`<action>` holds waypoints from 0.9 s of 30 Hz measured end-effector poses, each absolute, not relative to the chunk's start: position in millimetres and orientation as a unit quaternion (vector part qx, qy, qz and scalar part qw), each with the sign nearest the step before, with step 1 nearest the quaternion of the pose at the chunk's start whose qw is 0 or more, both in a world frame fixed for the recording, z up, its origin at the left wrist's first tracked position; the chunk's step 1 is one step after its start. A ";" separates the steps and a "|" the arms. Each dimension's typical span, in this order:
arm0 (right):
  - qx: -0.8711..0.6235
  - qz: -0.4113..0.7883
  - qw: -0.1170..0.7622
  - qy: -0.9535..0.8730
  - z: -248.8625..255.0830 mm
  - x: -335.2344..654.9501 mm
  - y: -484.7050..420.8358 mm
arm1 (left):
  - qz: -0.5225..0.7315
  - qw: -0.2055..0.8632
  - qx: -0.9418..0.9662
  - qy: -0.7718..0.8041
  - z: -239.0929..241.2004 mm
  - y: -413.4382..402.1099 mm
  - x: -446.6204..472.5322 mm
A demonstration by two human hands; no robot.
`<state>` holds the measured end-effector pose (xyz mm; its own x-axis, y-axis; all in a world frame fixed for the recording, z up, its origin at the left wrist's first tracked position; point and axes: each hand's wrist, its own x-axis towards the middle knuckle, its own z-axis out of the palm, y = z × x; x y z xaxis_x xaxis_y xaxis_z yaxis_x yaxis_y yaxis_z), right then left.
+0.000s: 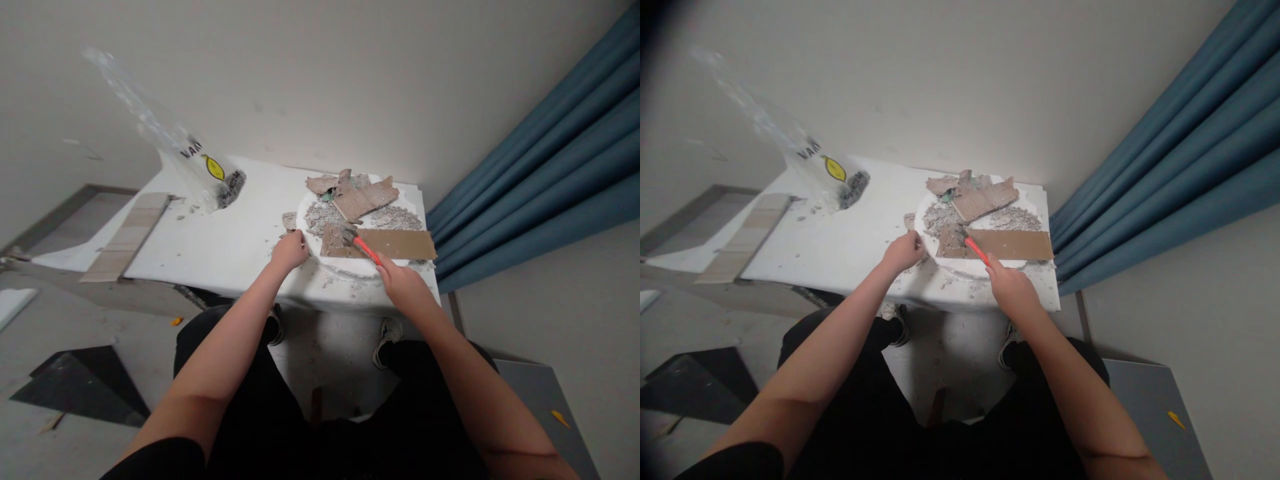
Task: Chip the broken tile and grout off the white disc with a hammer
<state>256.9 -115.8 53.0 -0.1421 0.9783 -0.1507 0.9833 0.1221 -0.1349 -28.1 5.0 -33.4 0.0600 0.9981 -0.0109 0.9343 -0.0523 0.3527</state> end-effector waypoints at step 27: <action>0.661 -0.132 -0.011 0.739 41.0 267.5 -115.2 | -0.128 0.108 0.707 0.688 -72.2 -12.2 -31.4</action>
<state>267.5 -115.2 41.0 -0.1269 0.9793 -0.1574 0.9735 0.0925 -0.2090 -31.4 -12.2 -72.2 0.0217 0.9439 -0.3296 0.9992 -0.0314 -0.0244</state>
